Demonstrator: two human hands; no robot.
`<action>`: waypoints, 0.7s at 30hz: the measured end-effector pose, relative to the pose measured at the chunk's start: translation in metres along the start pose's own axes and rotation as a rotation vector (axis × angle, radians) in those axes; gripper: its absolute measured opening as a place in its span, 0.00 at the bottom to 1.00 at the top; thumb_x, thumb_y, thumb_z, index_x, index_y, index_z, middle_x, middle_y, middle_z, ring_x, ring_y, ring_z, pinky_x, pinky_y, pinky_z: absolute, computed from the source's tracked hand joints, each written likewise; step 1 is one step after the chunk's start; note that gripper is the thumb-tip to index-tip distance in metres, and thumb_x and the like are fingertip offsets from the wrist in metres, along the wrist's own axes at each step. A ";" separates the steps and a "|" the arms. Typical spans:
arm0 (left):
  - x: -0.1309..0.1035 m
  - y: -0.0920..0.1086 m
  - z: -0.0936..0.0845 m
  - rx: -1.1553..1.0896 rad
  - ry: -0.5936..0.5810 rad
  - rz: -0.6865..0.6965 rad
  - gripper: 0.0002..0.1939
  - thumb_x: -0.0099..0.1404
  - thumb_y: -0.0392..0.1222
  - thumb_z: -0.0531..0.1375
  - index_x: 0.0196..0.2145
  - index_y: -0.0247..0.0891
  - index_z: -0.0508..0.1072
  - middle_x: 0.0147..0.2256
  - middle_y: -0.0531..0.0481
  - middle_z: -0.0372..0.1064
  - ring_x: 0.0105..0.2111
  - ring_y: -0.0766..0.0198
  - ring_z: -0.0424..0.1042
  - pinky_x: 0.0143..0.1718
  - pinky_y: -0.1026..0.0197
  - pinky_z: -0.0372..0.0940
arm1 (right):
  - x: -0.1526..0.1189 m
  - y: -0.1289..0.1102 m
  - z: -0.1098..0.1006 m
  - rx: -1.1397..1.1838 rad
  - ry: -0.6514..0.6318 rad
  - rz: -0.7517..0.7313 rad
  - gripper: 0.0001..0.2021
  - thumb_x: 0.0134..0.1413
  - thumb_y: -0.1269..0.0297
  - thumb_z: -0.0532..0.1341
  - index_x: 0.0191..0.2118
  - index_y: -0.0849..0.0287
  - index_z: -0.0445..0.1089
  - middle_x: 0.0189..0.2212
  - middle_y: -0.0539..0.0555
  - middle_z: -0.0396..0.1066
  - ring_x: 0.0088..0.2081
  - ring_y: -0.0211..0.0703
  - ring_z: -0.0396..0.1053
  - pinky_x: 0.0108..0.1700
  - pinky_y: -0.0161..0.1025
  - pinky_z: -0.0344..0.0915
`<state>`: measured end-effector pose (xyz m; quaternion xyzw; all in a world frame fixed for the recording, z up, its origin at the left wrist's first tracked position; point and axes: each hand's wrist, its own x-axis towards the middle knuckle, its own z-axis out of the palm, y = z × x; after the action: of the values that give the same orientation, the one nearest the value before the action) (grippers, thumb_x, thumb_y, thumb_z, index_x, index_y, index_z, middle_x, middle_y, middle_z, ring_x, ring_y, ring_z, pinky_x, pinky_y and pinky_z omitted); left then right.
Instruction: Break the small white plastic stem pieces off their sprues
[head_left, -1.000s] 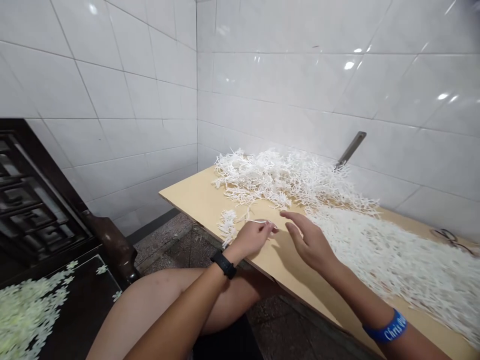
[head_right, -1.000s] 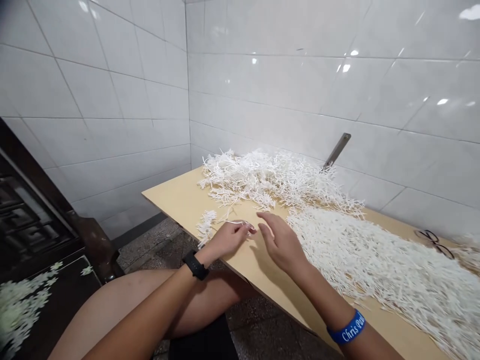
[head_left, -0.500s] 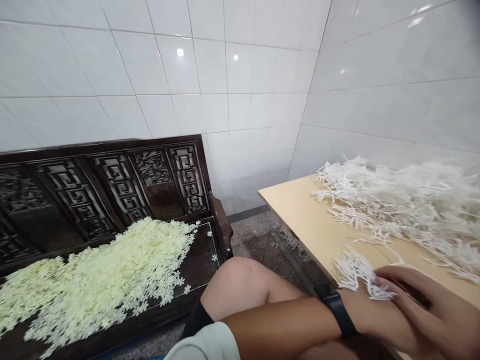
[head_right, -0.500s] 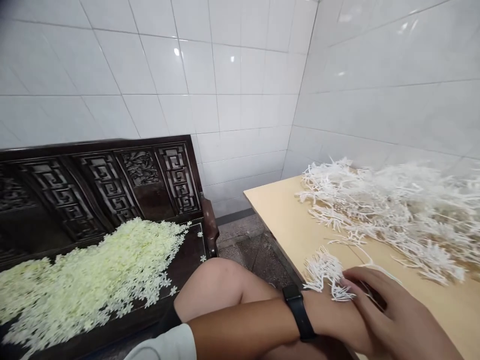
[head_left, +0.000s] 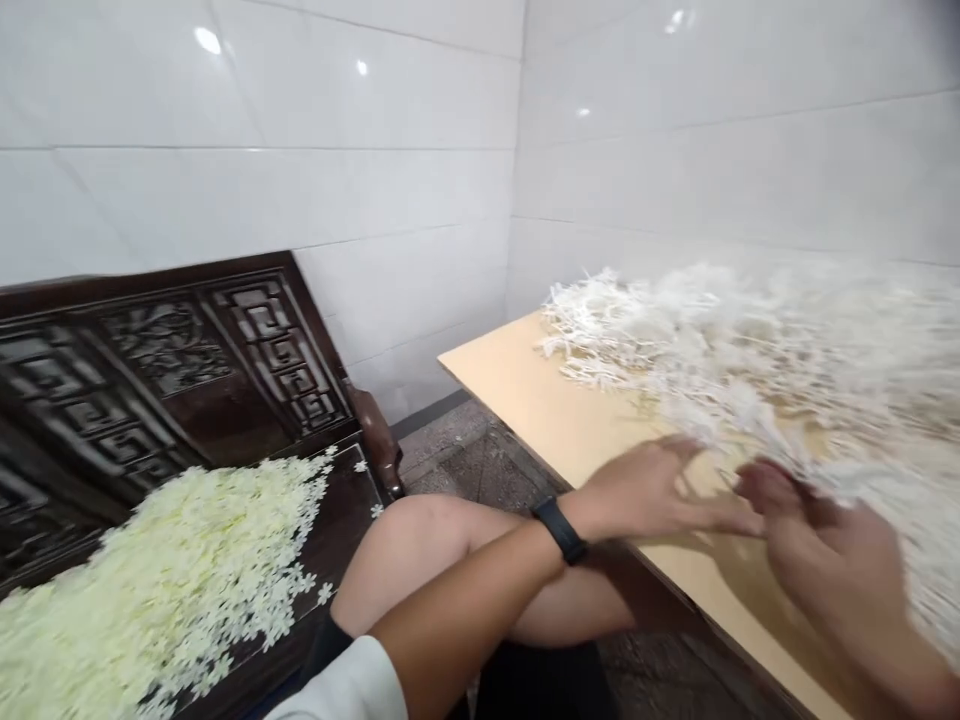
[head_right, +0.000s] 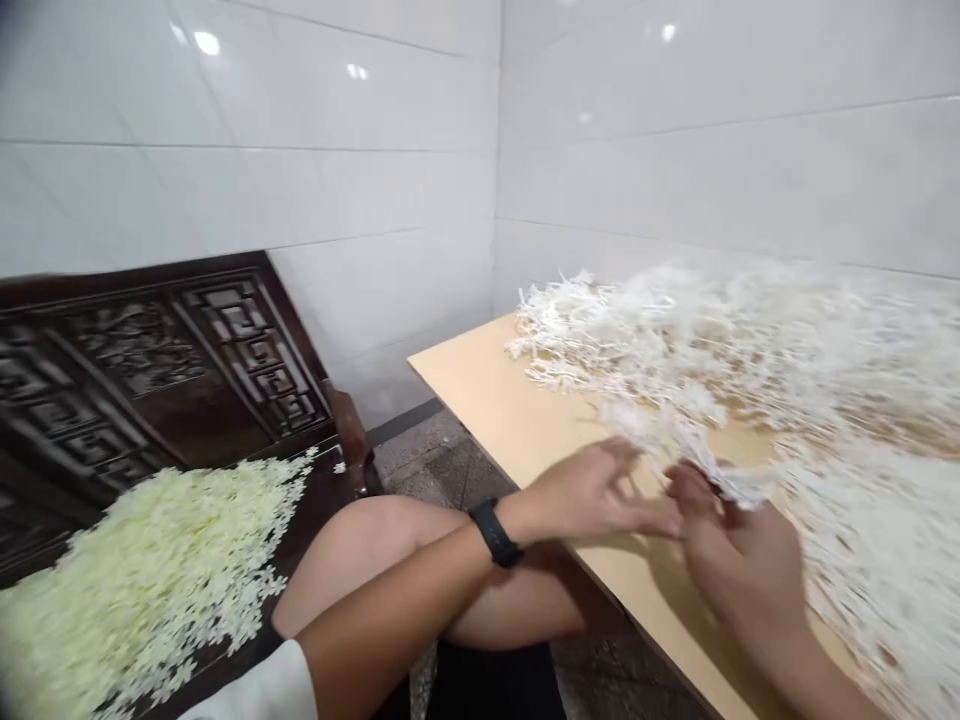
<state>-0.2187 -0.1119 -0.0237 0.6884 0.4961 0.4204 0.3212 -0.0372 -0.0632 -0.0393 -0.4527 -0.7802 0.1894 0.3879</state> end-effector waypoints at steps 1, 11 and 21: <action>-0.001 0.001 -0.001 -0.075 0.041 -0.018 0.36 0.53 0.60 0.65 0.53 0.36 0.68 0.52 0.36 0.67 0.50 0.45 0.68 0.48 0.48 0.65 | 0.000 -0.014 0.000 0.050 0.020 0.073 0.14 0.56 0.51 0.55 0.31 0.53 0.71 0.26 0.65 0.73 0.30 0.56 0.73 0.31 0.50 0.64; 0.005 -0.012 -0.007 -0.555 0.186 -0.093 0.28 0.55 0.50 0.67 0.50 0.32 0.70 0.46 0.40 0.69 0.46 0.56 0.68 0.47 0.56 0.63 | 0.007 -0.029 0.008 0.382 -0.211 0.054 0.11 0.57 0.58 0.56 0.36 0.58 0.70 0.31 0.52 0.73 0.33 0.44 0.69 0.35 0.37 0.62; 0.005 -0.021 -0.005 -0.763 0.341 -0.153 0.21 0.61 0.53 0.62 0.45 0.35 0.76 0.37 0.44 0.73 0.37 0.62 0.71 0.38 0.63 0.65 | 0.008 -0.031 0.010 0.266 -0.069 0.085 0.13 0.56 0.56 0.58 0.37 0.60 0.75 0.36 0.56 0.77 0.37 0.49 0.71 0.39 0.40 0.63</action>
<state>-0.2316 -0.1003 -0.0381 0.4018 0.4005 0.6569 0.4966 -0.0646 -0.0719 -0.0221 -0.4232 -0.7412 0.3227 0.4090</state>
